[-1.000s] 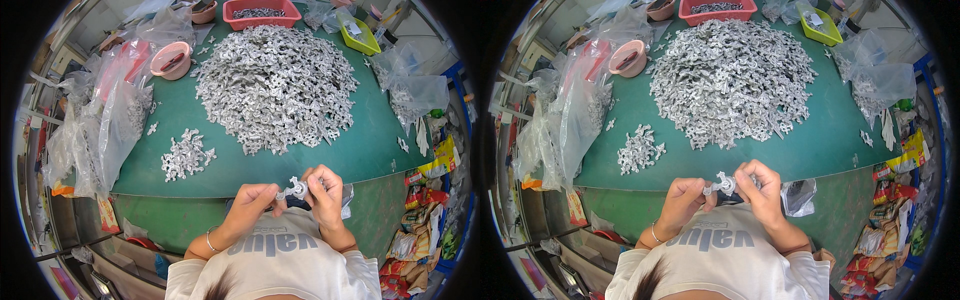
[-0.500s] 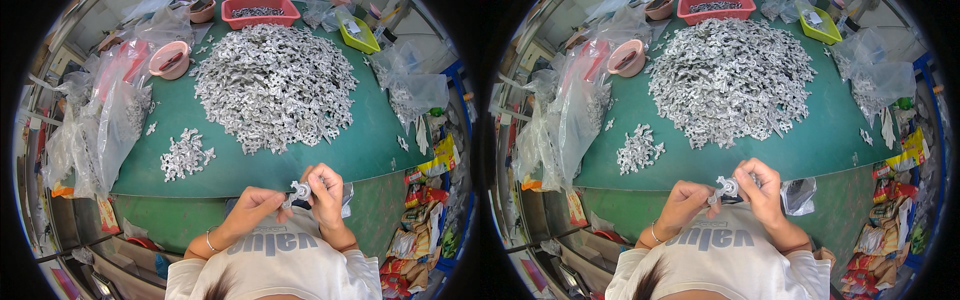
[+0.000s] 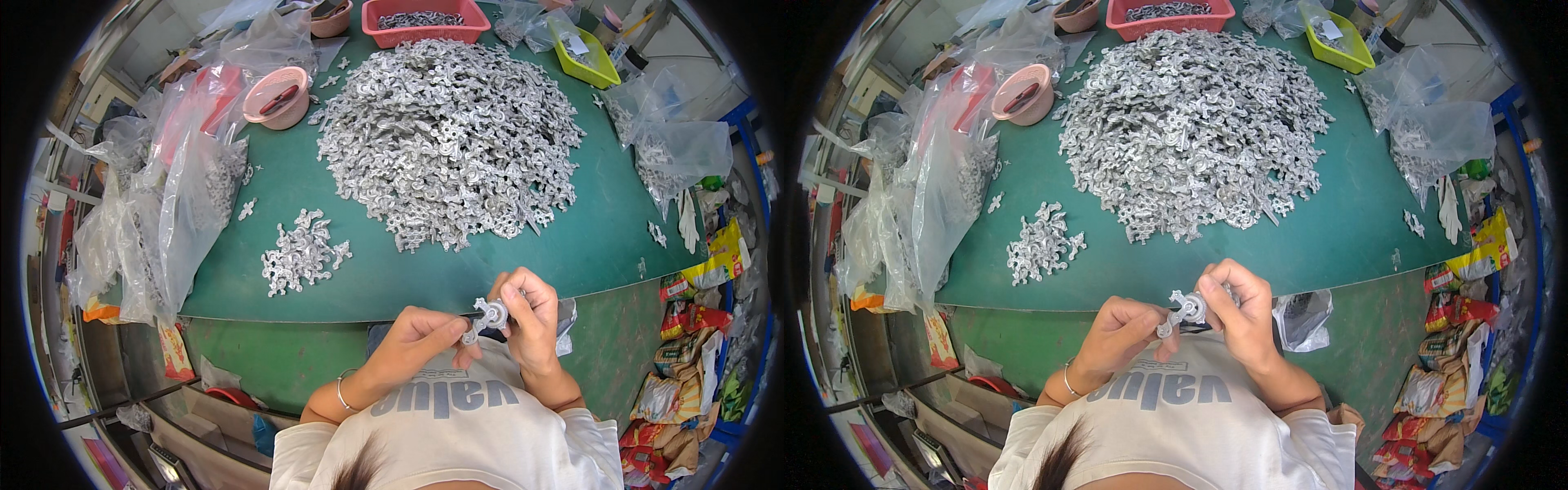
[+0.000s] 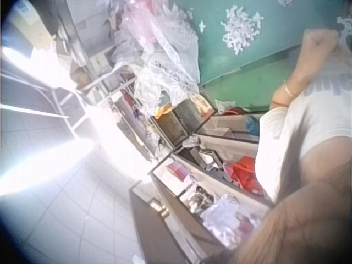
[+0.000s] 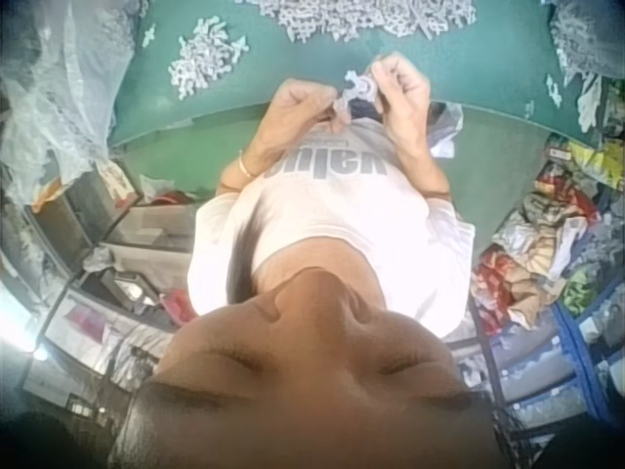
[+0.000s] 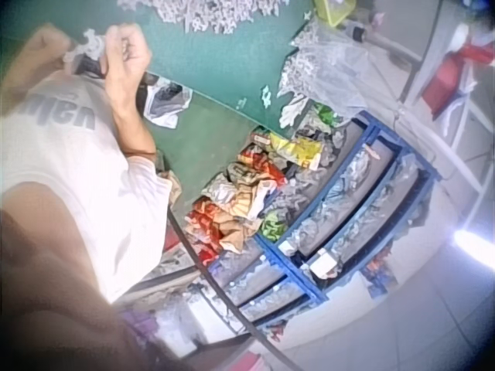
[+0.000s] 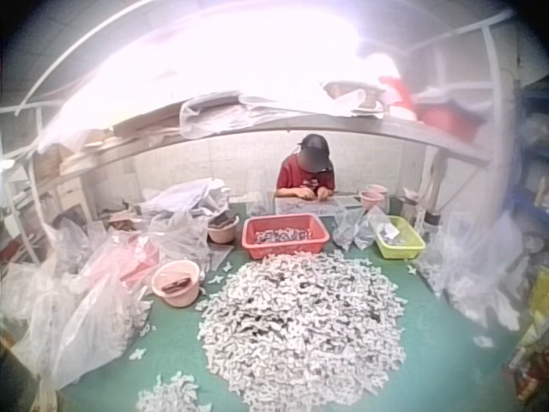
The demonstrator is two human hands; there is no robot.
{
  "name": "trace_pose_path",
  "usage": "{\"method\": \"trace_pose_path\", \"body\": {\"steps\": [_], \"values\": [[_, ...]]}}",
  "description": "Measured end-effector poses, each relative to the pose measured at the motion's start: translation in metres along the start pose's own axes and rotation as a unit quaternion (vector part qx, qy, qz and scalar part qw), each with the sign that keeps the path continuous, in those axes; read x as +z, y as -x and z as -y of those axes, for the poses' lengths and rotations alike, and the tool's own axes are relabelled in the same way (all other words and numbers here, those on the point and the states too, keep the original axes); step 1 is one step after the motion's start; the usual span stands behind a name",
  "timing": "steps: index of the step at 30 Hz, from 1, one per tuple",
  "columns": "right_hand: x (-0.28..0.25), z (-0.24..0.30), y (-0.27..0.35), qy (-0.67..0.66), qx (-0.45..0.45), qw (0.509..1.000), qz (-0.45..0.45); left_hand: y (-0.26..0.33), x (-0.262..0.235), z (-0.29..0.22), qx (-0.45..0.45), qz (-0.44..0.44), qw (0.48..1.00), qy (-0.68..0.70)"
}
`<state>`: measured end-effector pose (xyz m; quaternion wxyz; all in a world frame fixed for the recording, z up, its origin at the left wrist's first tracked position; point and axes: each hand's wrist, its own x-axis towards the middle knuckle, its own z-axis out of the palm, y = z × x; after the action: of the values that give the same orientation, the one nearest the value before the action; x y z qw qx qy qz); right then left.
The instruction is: The person picks up and joins together small metal components by hand at a workbench.
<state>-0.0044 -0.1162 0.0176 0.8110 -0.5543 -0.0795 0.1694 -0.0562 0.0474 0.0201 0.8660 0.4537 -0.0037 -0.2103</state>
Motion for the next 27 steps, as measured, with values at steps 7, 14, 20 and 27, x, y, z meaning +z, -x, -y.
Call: {"method": "trace_pose_path", "body": {"steps": [7, 14, 20, 27], "values": [[0.000, 0.000, 0.000, 0.003, -0.005, 1.000, 0.000, 0.000, -0.001, 0.001, -0.003, 0.001, 1.000, -0.007], [0.002, 0.003, 0.001, 0.016, 0.007, 1.000, 0.000, 0.000, 0.001, -0.002, 0.005, 0.012, 1.000, 0.003], [0.002, 0.003, 0.001, 0.018, -0.023, 1.000, 0.004, -0.001, -0.001, 0.000, -0.005, 0.012, 1.000, 0.000], [-0.003, 0.013, -0.001, 0.131, -0.120, 0.984, -0.010, -0.003, 0.002, -0.001, 0.006, -0.021, 1.000, 0.019]]}}
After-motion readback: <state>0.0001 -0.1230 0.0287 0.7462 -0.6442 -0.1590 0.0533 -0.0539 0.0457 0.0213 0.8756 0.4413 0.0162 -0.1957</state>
